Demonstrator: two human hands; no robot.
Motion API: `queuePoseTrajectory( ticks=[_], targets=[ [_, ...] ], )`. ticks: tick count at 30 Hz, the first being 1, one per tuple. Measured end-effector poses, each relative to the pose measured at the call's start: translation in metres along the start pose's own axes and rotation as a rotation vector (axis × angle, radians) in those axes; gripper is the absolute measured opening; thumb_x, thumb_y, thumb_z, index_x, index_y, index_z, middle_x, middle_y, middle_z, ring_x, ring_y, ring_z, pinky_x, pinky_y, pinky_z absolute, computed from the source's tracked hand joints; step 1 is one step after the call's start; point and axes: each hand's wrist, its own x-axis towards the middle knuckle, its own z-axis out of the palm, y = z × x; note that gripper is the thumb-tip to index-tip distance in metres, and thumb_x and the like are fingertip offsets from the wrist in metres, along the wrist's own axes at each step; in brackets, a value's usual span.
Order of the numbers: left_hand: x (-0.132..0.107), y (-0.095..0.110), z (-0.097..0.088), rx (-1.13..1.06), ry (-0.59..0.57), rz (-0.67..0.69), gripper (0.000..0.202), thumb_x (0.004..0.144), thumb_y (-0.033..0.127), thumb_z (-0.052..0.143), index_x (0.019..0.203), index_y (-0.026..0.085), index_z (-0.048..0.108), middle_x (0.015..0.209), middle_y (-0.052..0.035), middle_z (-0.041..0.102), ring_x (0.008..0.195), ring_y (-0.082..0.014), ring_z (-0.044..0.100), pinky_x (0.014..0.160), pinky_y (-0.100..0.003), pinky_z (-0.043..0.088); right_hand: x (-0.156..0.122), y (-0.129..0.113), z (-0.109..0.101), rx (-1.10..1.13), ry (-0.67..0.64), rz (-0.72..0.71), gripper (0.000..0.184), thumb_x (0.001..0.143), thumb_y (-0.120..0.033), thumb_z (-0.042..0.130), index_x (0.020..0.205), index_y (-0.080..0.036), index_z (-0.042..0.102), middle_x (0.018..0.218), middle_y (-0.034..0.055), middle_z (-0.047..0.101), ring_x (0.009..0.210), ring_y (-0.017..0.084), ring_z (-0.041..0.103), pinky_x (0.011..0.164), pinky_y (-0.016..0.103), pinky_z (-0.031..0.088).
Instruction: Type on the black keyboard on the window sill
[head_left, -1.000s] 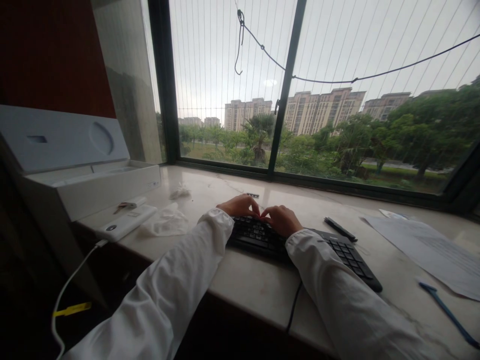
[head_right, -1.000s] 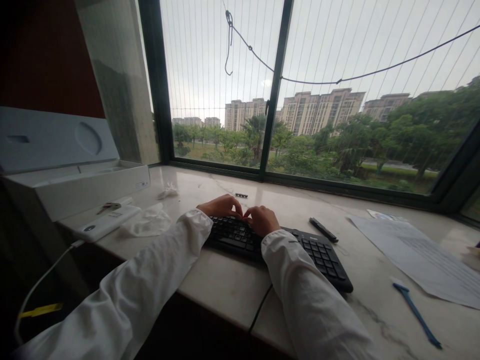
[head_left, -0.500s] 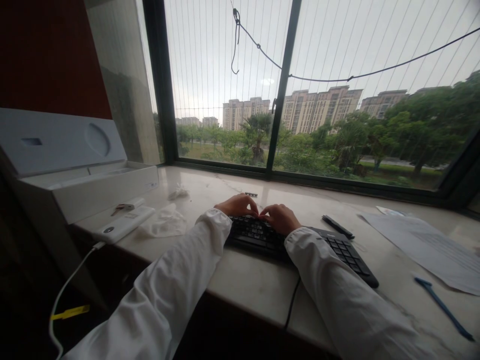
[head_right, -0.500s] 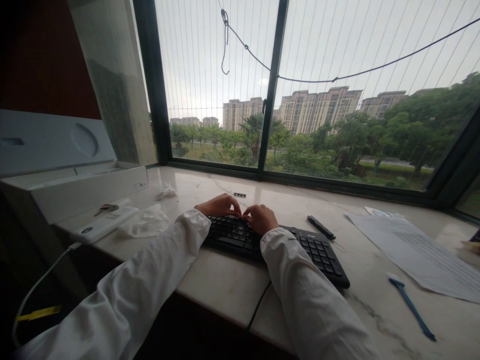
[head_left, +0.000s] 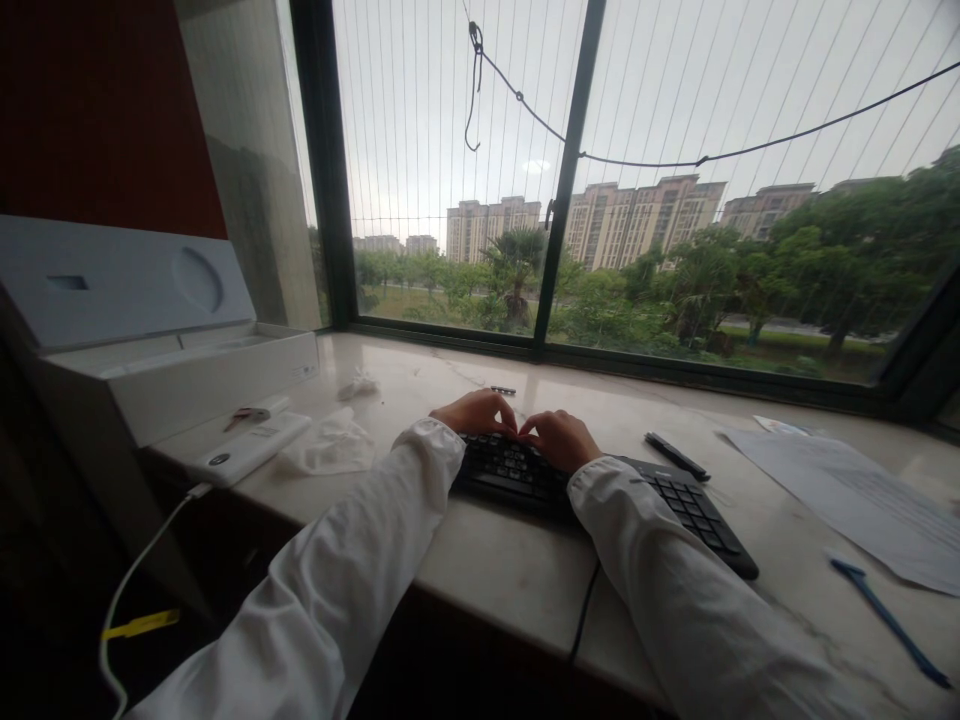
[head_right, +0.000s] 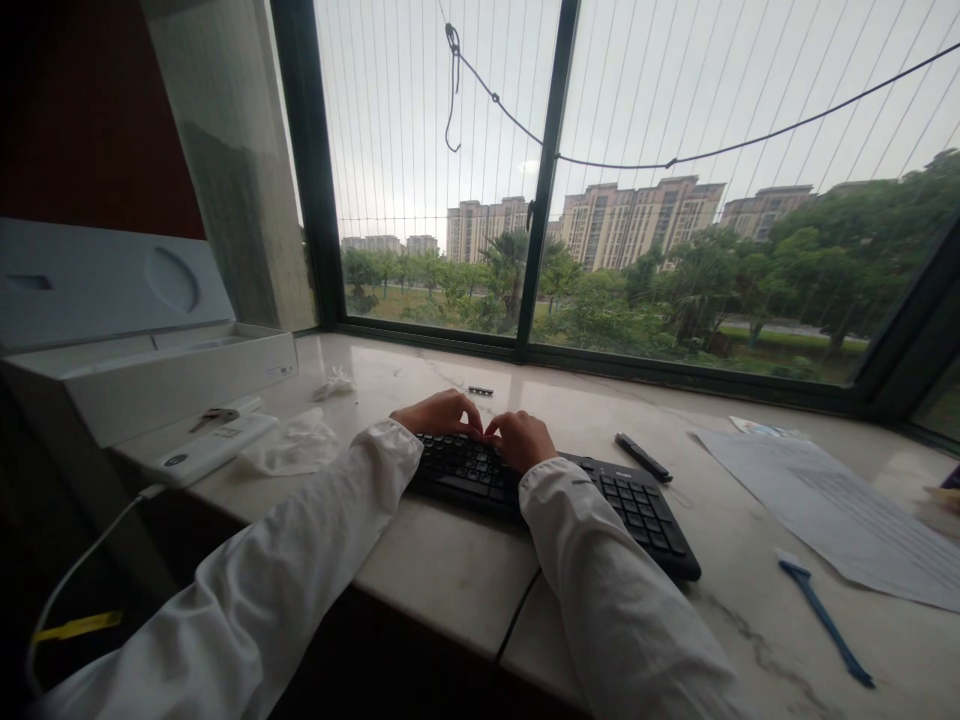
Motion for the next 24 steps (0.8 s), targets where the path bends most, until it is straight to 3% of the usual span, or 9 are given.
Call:
queuePoseTrajectory(
  ticks=[9, 13, 16, 20, 24],
  targets=[
    [-0.004, 0.022, -0.010, 0.204, -0.062, -0.019, 0.019, 0.071, 0.032, 0.061, 0.081, 0.023, 0.074, 0.072, -0.0010, 0.069, 0.065, -0.0121, 0.060, 0.061, -0.021, 0.038, -0.007, -0.006, -0.018, -0.133, -0.084, -0.151, 0.029, 0.079, -0.028, 0.050, 0.099, -0.036, 0.069, 0.091, 0.0066, 0.068, 0.082, 0.023, 0.064, 0.067, 0.030, 0.042],
    [0.000, 0.042, -0.010, 0.393, -0.113, -0.025, 0.018, 0.068, 0.029, 0.060, 0.066, 0.017, 0.072, 0.060, -0.0060, 0.065, 0.056, -0.0137, 0.056, 0.056, -0.024, 0.038, -0.012, -0.016, -0.026, -0.218, -0.129, -0.190, 0.030, 0.077, -0.023, 0.046, 0.094, -0.027, 0.071, 0.088, 0.0108, 0.068, 0.081, 0.025, 0.065, 0.066, 0.032, 0.043],
    [0.005, 0.051, -0.007, 0.470, -0.127, -0.008, 0.020, 0.067, 0.031, 0.061, 0.066, 0.014, 0.071, 0.061, -0.0097, 0.065, 0.054, -0.0157, 0.055, 0.052, -0.025, 0.038, -0.014, -0.023, -0.028, -0.261, -0.129, -0.204, 0.030, 0.078, -0.022, 0.044, 0.092, -0.020, 0.070, 0.088, 0.0139, 0.068, 0.079, 0.027, 0.065, 0.065, 0.033, 0.044],
    [0.008, 0.051, -0.002, 0.513, -0.128, 0.024, 0.019, 0.064, 0.031, 0.064, 0.065, 0.012, 0.070, 0.063, -0.0117, 0.065, 0.054, -0.0161, 0.056, 0.050, -0.026, 0.039, -0.014, -0.027, -0.028, -0.272, -0.117, -0.228, 0.029, 0.077, -0.022, 0.044, 0.092, -0.018, 0.068, 0.088, 0.0138, 0.068, 0.079, 0.026, 0.065, 0.065, 0.033, 0.045],
    [0.006, 0.043, -0.002, 0.463, -0.130, 0.093, 0.015, 0.063, 0.026, 0.064, 0.058, 0.014, 0.069, 0.055, -0.0074, 0.063, 0.048, -0.0120, 0.049, 0.047, -0.024, 0.034, -0.013, -0.030, -0.027, -0.275, -0.101, -0.236, 0.029, 0.076, -0.022, 0.046, 0.094, -0.017, 0.068, 0.088, 0.0144, 0.068, 0.081, 0.027, 0.065, 0.066, 0.033, 0.046]
  ],
)
